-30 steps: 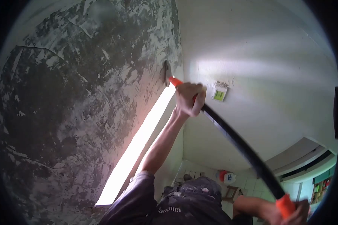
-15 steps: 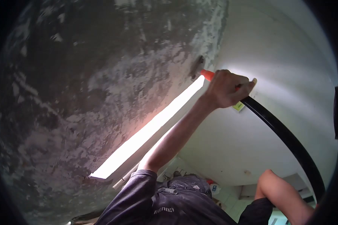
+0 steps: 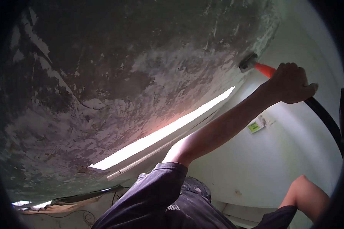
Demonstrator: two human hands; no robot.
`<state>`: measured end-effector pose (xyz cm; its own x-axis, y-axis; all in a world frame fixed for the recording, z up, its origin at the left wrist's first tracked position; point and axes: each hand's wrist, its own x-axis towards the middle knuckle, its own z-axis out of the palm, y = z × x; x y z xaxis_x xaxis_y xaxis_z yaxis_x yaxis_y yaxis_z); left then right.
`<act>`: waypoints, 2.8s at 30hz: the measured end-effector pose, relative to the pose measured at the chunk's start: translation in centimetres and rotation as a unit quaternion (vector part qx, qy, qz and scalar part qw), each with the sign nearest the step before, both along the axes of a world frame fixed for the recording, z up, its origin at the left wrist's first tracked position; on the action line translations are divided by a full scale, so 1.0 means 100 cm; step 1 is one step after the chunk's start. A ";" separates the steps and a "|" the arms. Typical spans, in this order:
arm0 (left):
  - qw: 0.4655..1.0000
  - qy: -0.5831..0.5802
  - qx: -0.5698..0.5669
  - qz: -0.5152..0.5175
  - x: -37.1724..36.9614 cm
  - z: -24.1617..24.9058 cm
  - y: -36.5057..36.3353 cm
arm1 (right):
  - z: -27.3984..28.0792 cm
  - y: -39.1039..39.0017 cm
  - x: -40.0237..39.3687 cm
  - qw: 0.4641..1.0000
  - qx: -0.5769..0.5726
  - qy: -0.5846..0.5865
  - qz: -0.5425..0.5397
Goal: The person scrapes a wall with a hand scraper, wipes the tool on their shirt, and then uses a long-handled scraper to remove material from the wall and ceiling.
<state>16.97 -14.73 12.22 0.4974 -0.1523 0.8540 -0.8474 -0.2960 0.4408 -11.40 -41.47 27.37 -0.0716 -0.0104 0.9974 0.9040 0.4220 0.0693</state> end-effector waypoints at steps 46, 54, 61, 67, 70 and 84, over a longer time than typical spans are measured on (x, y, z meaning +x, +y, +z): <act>0.972 0.081 0.148 0.166 0.107 -0.061 -0.043 | -0.070 -0.223 0.273 0.983 0.115 0.120 0.081; 0.971 0.061 0.164 0.165 0.104 -0.056 -0.049 | -0.075 -0.221 0.255 0.957 0.250 0.109 0.094; 0.952 0.184 0.228 0.090 0.127 -0.025 -0.040 | -0.060 -0.245 0.290 0.926 0.278 0.213 0.141; 0.982 0.078 0.049 0.164 0.147 -0.052 -0.062 | -0.059 -0.253 0.355 0.898 0.386 0.209 -0.015; 0.976 0.074 0.018 0.206 0.177 -0.077 -0.067 | -0.051 -0.239 0.386 0.928 0.307 0.175 -0.116; 0.954 0.238 0.100 0.152 0.158 -0.082 -0.062 | -0.067 -0.256 0.402 0.903 0.356 0.224 -0.094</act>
<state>32.73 -20.97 4.06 0.8690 -0.0762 0.4889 -0.4270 -0.6148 0.6631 28.84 -67.03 20.72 0.2695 -0.6887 0.6731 0.9595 0.2516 -0.1268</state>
